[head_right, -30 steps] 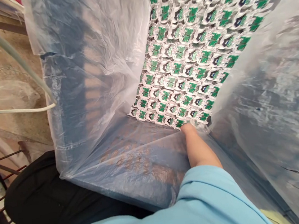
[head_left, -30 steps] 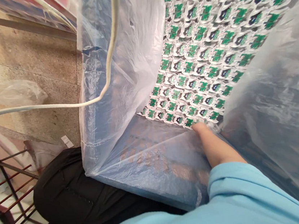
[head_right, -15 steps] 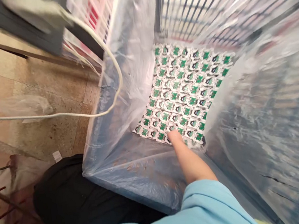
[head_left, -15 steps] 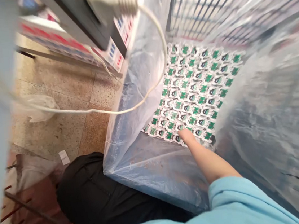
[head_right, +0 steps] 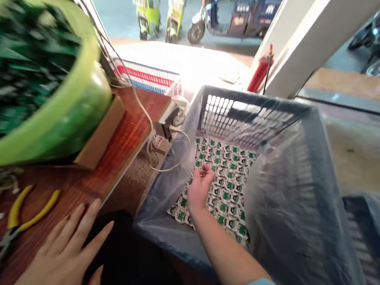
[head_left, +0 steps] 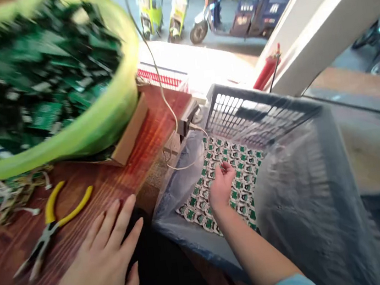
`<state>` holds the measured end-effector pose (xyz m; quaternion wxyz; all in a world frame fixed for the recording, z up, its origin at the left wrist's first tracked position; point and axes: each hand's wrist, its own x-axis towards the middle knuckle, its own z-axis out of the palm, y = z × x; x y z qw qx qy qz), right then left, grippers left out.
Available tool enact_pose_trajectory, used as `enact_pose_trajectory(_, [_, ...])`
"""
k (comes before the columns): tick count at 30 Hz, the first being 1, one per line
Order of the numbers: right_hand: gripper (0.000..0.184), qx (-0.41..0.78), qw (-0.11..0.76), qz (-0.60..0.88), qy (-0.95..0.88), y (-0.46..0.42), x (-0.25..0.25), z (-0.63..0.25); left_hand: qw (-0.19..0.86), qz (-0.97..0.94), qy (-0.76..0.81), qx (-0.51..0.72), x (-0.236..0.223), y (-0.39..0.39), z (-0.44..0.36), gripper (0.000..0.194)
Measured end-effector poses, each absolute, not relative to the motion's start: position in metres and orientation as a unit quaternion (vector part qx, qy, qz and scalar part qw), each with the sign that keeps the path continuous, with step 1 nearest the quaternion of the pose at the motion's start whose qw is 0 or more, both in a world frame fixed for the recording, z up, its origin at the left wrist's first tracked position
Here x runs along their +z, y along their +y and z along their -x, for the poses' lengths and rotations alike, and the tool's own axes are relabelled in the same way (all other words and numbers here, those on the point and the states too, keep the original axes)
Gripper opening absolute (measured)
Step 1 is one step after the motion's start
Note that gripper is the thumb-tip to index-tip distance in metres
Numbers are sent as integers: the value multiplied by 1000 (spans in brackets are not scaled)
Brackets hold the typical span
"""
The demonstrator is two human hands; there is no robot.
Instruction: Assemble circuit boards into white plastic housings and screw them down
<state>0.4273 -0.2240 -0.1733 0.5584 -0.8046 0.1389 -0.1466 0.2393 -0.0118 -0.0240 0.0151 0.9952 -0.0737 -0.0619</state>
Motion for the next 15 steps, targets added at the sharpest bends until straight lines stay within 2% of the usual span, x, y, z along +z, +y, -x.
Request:
enact_pose_trajectory(4, [25, -248, 598, 752, -123, -183, -74, -390, 24, -994, -50, -95, -2, -29, -248, 63])
enact_pose_trajectory(8, [14, -266, 553, 699, -368, -138, 11, -370, 86, -980, -39, -175, 10, -32, -228, 70])
enact_pose_trajectory(12, [17, -210, 466, 730, -454, -75, 74, -392, 73, -978, -144, -128, 20, -6, -172, 46])
enact_pose_trajectory(15, [18, -118, 409, 776, -466, -25, 100, -427, 54, -985, -161, -42, 41, 22, -110, 42])
